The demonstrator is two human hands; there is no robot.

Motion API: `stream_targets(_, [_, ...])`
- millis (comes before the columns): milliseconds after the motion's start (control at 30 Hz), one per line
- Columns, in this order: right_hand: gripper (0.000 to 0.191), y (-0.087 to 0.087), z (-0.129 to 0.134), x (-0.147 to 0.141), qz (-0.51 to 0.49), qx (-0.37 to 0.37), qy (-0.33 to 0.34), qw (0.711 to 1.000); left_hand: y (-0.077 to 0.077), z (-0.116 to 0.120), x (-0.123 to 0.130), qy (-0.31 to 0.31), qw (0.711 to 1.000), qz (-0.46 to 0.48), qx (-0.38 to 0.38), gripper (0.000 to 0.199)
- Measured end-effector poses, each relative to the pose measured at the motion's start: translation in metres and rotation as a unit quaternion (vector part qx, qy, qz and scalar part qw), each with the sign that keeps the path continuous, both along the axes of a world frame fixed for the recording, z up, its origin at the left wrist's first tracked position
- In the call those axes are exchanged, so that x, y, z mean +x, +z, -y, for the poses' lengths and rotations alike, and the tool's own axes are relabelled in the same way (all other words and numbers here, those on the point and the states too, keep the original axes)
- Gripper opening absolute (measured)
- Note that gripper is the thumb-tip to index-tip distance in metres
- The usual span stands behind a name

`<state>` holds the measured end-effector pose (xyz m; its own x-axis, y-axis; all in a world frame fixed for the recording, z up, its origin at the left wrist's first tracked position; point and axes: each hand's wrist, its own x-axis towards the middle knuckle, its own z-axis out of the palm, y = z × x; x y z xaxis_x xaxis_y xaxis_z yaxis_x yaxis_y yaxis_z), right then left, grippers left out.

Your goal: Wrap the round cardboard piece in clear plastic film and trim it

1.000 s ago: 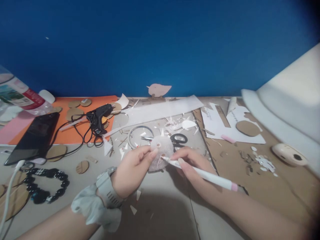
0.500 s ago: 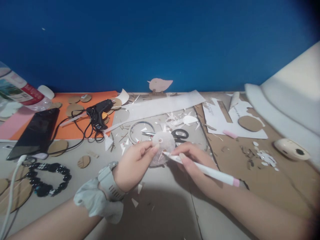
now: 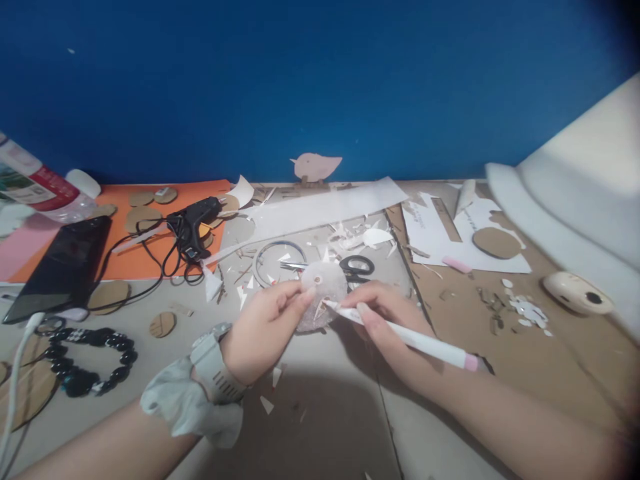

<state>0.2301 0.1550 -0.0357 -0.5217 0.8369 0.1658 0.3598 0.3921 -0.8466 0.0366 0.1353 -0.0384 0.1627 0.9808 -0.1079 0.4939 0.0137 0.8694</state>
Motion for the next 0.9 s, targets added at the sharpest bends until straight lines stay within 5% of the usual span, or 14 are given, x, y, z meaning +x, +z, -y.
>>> stream_targets(900, [0.016,0.0024,0.0038,-0.0016,0.018,0.006,-0.016,1.0,0.0004,-0.0016,-0.0007,-0.001,1.0,0.002,0.009,0.029])
